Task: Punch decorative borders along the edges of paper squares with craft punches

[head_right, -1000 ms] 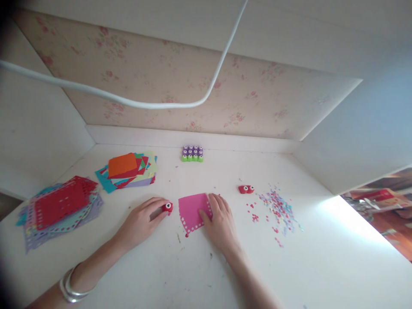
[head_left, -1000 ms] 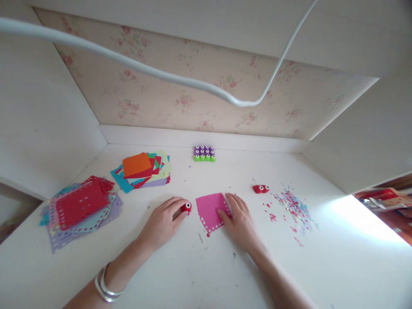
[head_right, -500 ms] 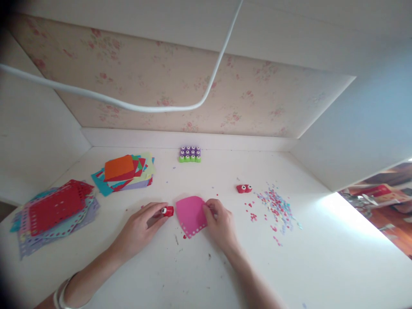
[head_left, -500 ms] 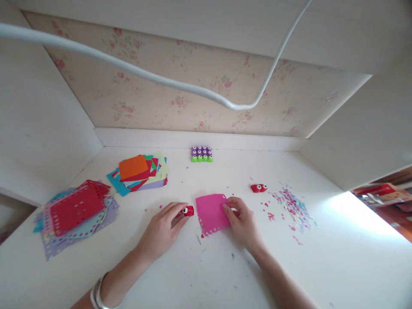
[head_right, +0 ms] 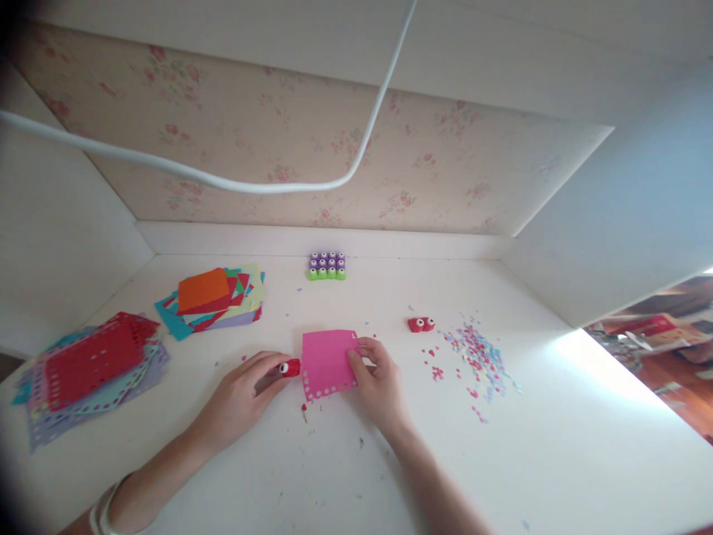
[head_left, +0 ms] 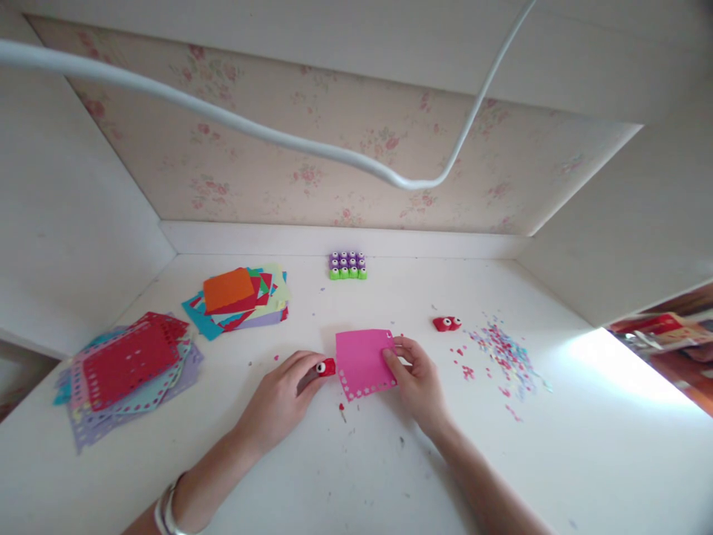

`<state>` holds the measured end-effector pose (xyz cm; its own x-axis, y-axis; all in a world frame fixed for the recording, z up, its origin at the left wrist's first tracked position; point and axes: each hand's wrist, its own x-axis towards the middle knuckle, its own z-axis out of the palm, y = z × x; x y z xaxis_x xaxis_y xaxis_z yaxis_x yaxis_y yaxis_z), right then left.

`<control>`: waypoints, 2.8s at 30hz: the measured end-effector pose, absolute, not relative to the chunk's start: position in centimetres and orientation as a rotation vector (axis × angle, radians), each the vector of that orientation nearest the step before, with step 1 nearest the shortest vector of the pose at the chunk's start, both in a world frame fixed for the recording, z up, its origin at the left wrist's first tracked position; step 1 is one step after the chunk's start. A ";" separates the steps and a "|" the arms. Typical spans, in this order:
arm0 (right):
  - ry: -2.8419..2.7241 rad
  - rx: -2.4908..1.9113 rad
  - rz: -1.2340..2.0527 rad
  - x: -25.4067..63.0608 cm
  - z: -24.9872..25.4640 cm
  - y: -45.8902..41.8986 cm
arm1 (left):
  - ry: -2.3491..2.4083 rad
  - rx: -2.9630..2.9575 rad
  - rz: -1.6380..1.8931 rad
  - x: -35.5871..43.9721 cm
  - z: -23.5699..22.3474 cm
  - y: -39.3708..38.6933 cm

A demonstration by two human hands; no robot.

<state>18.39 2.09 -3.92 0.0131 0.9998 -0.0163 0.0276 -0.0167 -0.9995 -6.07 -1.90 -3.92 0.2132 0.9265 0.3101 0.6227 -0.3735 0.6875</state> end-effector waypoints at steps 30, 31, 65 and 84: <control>-1.272 -1.306 1.123 18.2 -4.3 2.1 | 1.422 2.162 0.912 -5.9 -3.5 -1.9; -1.277 -1.309 1.116 18.2 -4.4 2.1 | 1.421 2.165 0.910 -5.9 -3.5 -1.9; -1.229 -1.290 1.091 17.9 -4.4 2.0 | 1.439 2.128 0.931 -5.9 -3.6 -2.0; -1.263 -1.319 1.068 17.7 -4.5 2.0 | 1.439 2.173 0.907 -5.8 -3.4 -1.9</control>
<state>17.73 2.01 -4.51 0.0720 0.9969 0.0325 0.1336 0.0227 -0.9908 -5.75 -1.87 -3.37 0.2673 0.9142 0.3046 0.6690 -0.4036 0.6241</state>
